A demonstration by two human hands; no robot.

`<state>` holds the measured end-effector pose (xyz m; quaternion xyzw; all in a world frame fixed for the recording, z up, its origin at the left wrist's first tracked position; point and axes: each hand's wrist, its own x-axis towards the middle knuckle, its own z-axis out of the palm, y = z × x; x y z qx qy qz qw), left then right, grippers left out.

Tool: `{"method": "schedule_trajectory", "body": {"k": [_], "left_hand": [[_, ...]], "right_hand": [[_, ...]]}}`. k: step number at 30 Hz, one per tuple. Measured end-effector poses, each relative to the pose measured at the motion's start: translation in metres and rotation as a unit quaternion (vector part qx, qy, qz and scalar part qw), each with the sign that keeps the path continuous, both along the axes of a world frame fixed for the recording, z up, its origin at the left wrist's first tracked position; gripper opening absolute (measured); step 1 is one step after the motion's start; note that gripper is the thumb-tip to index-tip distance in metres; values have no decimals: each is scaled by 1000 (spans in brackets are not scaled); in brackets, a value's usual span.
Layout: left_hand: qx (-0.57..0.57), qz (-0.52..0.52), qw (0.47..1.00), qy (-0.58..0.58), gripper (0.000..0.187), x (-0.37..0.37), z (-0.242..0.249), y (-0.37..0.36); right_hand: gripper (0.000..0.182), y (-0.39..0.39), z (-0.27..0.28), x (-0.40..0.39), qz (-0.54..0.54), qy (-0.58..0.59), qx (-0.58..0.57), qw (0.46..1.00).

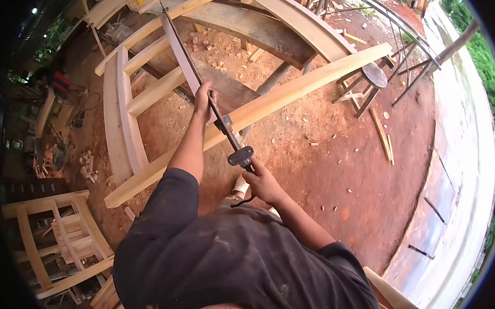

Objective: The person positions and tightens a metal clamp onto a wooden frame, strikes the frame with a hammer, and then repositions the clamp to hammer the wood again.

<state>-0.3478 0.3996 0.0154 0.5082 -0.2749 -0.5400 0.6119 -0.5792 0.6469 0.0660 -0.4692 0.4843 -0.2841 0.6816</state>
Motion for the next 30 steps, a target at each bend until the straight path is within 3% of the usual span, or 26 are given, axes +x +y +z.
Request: {"method": "schedule_trajectory", "body": {"k": [1,2,5,8,9,14,18,20,21,22,24,25,27,29,30], "left_hand": [[68,-120,986,-92,57,15,13,15],[104,-146,973,-141,76,28,6,18],[103,-137,973,-156,92,30,16,66],[58,-116,975,-178,93,13,12,118],[110,-128,961,-218,92,10,28,136],[144,-136,946,-255,93,18,24,132],[85,-112,962,-235,83,13,18,141],[85,10,980,-179,75,4,6,153],[97,-24,968,-229,68,-6,17,169],[112,-49,976,-179,65,-19,22,179],[199,-96,975,-38,66,-42,41,199],[197,-90,976,-33,66,-49,32,197],[195,-168,964,61,64,-58,8,193],[168,-193,966,40,64,-74,22,197],[141,-222,965,19,65,-80,26,198]], "right_hand": [[60,-2,-7,1,5,4,-14,1000],[60,-4,-12,0,5,3,-9,1000],[54,-3,-14,-3,0,-5,40,999],[49,-4,-14,-4,6,17,31,999],[46,-5,-18,-5,6,8,37,999],[37,-9,-25,-7,7,21,24,999],[19,-10,-28,-13,13,-11,59,998],[19,-10,-39,-21,10,-198,145,969],[29,-8,-62,-30,31,-336,218,916],[29,0,-59,-32,34,-333,218,917],[44,18,-52,-35,31,-460,259,848],[54,23,-57,-34,79,-497,236,831],[44,34,-64,-31,93,-470,192,857],[39,34,-79,-29,86,-435,169,880],[33,26,-82,-29,77,-349,133,925]]}}
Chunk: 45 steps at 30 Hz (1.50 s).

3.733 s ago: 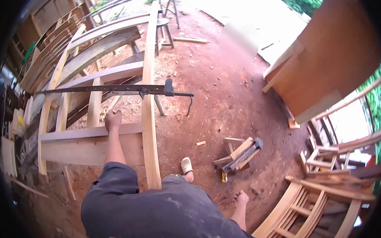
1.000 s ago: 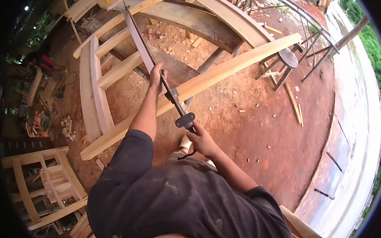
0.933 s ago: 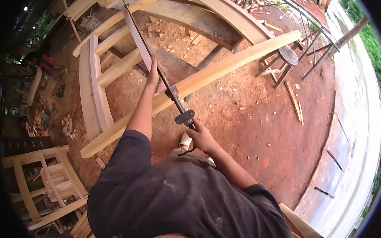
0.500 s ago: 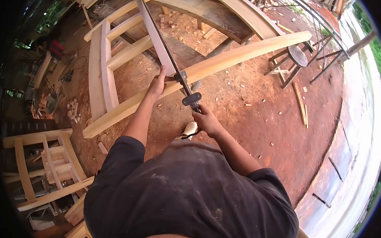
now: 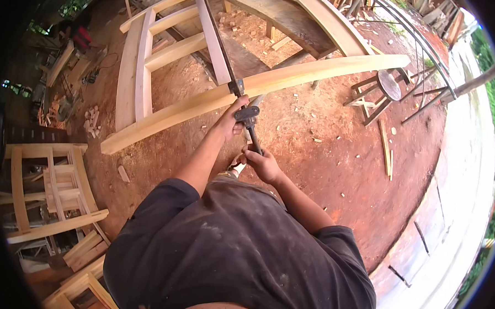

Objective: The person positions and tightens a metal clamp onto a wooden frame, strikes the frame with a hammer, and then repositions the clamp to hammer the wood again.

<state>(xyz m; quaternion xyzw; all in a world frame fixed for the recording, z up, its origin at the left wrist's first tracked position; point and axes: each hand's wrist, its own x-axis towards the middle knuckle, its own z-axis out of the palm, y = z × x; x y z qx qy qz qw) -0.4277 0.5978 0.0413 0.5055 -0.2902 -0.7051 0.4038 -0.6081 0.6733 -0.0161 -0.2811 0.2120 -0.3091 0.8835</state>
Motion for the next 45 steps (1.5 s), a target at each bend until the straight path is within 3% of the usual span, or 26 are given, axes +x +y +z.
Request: {"method": "schedule_trajectory", "body": {"k": [1,2,3,4,5,8,10,12,14,15,16,17,19,24,27,29,30,32,34,36,37,39,41,42,44,45], "left_hand": [[-8,11,1000,-4,60,-2,-5,-1],[-5,14,1000,-3,60,-3,-5,1],[-12,29,1000,-1,59,-5,-3,2],[-21,42,999,3,57,-7,-1,2],[-15,39,999,2,56,-7,-1,0],[-8,16,1000,0,53,-5,-3,-2],[-10,6,1000,8,53,-1,-12,-1],[-21,-16,1000,13,55,0,-21,-5],[-28,22,999,9,59,-13,7,4],[-63,69,995,23,55,-18,1,3],[-22,2,1000,16,59,-7,-9,0],[2,11,1000,18,60,-4,-12,-1],[26,30,999,14,63,-9,-5,2],[34,45,998,8,64,-10,0,0],[29,27,999,24,62,-6,-6,-1],[29,27,999,29,60,-4,-8,-1],[37,28,998,34,60,-4,-7,-1],[47,25,998,30,60,-2,-3,1],[39,34,998,22,66,-5,3,2],[36,25,999,20,67,-6,5,2],[39,26,999,17,66,-7,7,2],[34,29,999,10,63,-9,8,1],[46,25,999,-6,61,-8,6,-1],[43,29,998,-27,60,-11,16,5],[31,33,999,-5,56,-9,14,4],[29,8,999,25,53,-3,8,1]], "right_hand": [[27,-1,-3,-2,-12,93,-42,995],[27,3,-5,-4,-9,93,-39,995],[28,6,1,-6,-45,223,-214,950],[30,8,8,-8,-80,342,-380,856],[34,9,17,-11,-89,388,-410,821],[37,0,23,-20,-26,425,-429,797],[37,-6,16,-22,20,434,-410,802],[34,-11,-23,-28,124,333,-323,877],[27,-3,-30,-36,116,381,-348,849],[27,2,-45,-43,119,369,-254,886],[28,3,-56,-53,121,342,-158,918],[28,3,-54,-68,81,350,-154,920],[35,4,-50,-87,11,258,56,964],[52,0,-24,-69,50,303,99,946],[51,11,-28,-38,76,175,161,968],[32,8,-54,-26,52,30,205,977],[32,6,-58,-25,56,24,204,977],[18,6,-68,-28,-19,89,232,968],[13,8,-56,-23,-24,56,249,967],[11,10,-35,-14,-226,162,273,921],[11,6,-33,-17,-279,140,245,918],[14,0,11,-20,-409,230,159,869],[22,-2,34,-26,-468,219,-48,855],[26,6,61,-22,-443,185,-157,863],[33,25,100,-15,-266,379,-408,787],[37,36,115,-11,-218,365,-484,765]]}}
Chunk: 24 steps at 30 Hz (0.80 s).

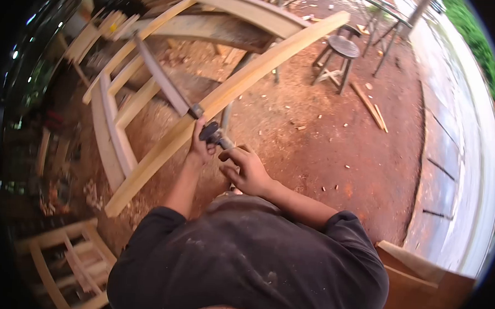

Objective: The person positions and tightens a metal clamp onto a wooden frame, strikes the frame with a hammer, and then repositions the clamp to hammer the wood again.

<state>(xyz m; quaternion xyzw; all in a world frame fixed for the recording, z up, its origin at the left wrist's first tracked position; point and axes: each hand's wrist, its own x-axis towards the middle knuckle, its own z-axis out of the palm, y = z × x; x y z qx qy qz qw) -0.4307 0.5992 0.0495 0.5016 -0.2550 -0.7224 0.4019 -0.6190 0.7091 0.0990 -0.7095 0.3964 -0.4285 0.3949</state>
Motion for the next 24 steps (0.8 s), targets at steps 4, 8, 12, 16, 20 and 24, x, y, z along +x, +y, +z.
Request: {"method": "schedule_trajectory", "body": {"k": [4,8,12,16,20,24], "left_hand": [[-12,-18,999,38,53,3,-10,-3],[-9,-11,1000,25,54,1,-6,-2],[-14,17,999,23,54,-3,-7,2],[-16,20,999,28,54,-5,-12,1],[-4,30,999,20,51,-7,-2,3],[-3,31,999,25,51,-8,0,4]], "right_hand": [[51,16,-21,18,250,188,-134,940],[47,18,-39,27,279,254,-120,918],[51,13,-42,18,353,222,-93,904],[66,17,-73,14,361,-227,571,702],[75,17,-104,18,218,-314,679,627],[37,3,-132,-3,13,-552,591,588]]}}
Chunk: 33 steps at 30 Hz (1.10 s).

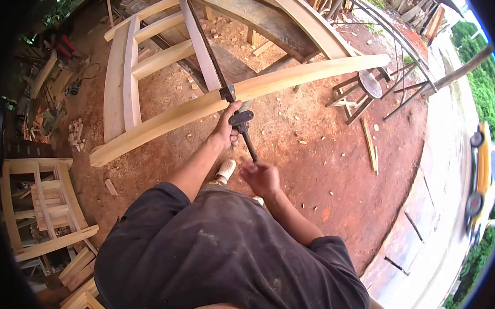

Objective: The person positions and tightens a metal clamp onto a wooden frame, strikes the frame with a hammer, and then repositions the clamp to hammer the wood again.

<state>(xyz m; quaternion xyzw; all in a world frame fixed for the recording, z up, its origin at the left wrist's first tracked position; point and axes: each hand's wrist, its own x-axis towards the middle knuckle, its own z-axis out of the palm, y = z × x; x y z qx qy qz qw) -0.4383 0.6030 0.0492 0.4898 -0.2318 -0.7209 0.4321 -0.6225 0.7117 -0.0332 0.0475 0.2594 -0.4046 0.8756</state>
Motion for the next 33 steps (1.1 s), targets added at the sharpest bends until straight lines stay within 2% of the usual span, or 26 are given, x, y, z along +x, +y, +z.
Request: {"method": "schedule_trajectory", "body": {"k": [1,3,4,5,6,7,8,9,10,11,13,14,15,16,18,19,20,21,22,23,24,25,27,29,31,33], "left_hand": [[-3,3,1000,1,51,0,-1,-3],[-5,1,1000,-1,51,0,-7,-3],[-2,0,1000,-3,51,0,-7,-2],[1,4,1000,-2,50,-1,-6,-1],[4,8,1000,-1,49,-2,-4,-3],[7,11,1000,1,47,-3,-3,-5],[1,1,1000,18,46,-1,-7,-5],[-14,26,999,18,52,-4,-12,-5],[-4,15,1000,12,52,-4,-8,-2],[3,3,1000,7,52,-2,-2,-3],[-9,-20,1000,7,54,0,-4,-3],[-8,-14,1000,7,55,-2,-5,-2],[-8,-2,1000,8,57,-1,-5,-2],[-9,5,1000,11,57,1,-4,-5],[13,-14,999,-28,59,5,-8,-3],[14,-10,1000,-25,59,9,-13,-4],[-14,40,983,-179,63,16,-20,-9],[-42,89,939,-329,67,23,-22,-15],[-80,151,909,-380,72,29,-12,-22],[-113,210,871,-430,77,36,-3,-28],[-100,207,878,-420,82,48,-11,-44],[-104,209,877,-421,82,49,-21,-55],[-176,295,870,-355,85,48,-26,-72],[-127,224,887,-384,85,46,-26,-69],[-74,194,927,-313,86,55,-17,-74],[-114,179,918,-336,87,63,-17,-77]], "right_hand": [[35,-11,19,-5,-111,21,74,991],[41,-19,75,-8,-156,84,40,983],[39,-20,85,-5,-167,155,31,973],[39,-15,90,-1,-169,152,33,973],[37,-7,95,5,-168,311,-177,919],[36,1,104,10,-156,448,-373,797],[32,11,134,12,-72,535,-491,683],[30,9,138,20,-67,480,-655,580],[30,6,163,24,70,464,-727,501],[30,10,161,35,136,435,-727,513],[21,10,131,36,144,391,-793,445],[21,11,118,29,142,395,-793,442],[18,11,107,16,103,361,-640,671],[15,9,108,10,61,297,-435,848],[23,-8,103,7,-173,464,-405,768],[31,-19,99,3,-151,533,-408,726],[36,-28,85,1,-98,532,-385,748],[40,-36,72,-2,-47,530,-361,766],[41,-41,69,-5,39,507,-358,783],[41,-44,64,-5,39,507,-361,782],[41,-48,58,-4,92,332,-297,890],[42,-51,55,-3,140,142,-221,955],[45,-48,57,9,125,112,-177,970],[41,-43,58,12,100,77,-157,979],[38,-39,58,15,82,56,-152,983],[33,-39,56,16,88,11,-153,984]]}}
